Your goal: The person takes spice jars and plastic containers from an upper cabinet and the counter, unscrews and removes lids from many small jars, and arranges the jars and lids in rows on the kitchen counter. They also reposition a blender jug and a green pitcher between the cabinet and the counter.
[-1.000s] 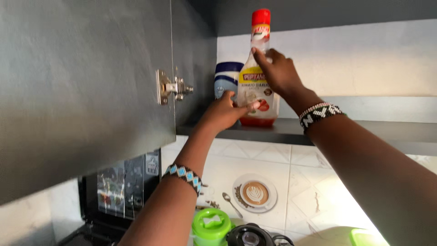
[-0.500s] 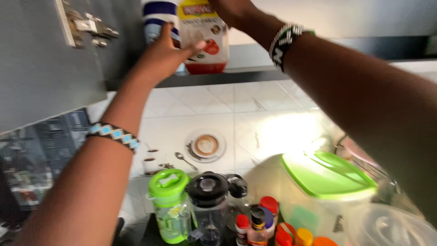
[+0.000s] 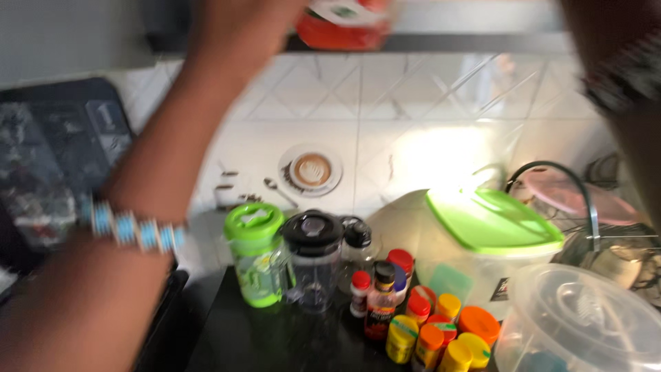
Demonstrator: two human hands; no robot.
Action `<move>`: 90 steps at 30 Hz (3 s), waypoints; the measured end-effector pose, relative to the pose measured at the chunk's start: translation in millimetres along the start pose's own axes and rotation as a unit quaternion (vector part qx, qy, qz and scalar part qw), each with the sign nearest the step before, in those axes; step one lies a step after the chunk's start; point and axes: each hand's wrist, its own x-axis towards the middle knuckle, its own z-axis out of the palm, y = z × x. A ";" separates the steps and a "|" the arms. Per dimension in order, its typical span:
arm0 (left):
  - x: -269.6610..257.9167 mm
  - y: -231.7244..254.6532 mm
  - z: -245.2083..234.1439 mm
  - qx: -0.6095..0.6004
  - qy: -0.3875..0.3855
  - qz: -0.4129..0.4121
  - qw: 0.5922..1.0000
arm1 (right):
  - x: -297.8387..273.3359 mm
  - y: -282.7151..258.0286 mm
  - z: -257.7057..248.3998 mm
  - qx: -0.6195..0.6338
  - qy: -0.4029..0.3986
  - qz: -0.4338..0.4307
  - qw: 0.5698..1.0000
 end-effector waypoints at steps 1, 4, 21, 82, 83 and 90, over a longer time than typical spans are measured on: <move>-21.3 12.3 2.1 0.011 -0.024 -0.036 0.999 | -12.9 -10.9 0.3 0.027 -0.008 0.001 1.000; -99.0 46.1 9.2 -0.146 0.008 0.042 0.988 | -58.4 -40.8 -0.9 0.116 -0.032 0.016 0.993; -466.4 14.3 162.3 -0.013 0.033 -0.468 0.883 | -165.0 29.6 237.3 0.138 -0.152 0.293 0.934; 67.1 -45.2 -6.7 0.296 -0.178 -0.328 0.879 | 184.2 63.6 -22.9 -0.295 -0.029 0.129 0.946; 64.9 -50.2 -4.7 0.297 -0.177 -0.313 0.885 | 190.4 75.3 -16.7 -0.296 -0.031 0.096 0.950; 67.2 -55.3 -5.6 0.272 -0.154 -0.346 0.885 | 262.8 147.8 43.0 -0.199 -0.055 0.077 0.975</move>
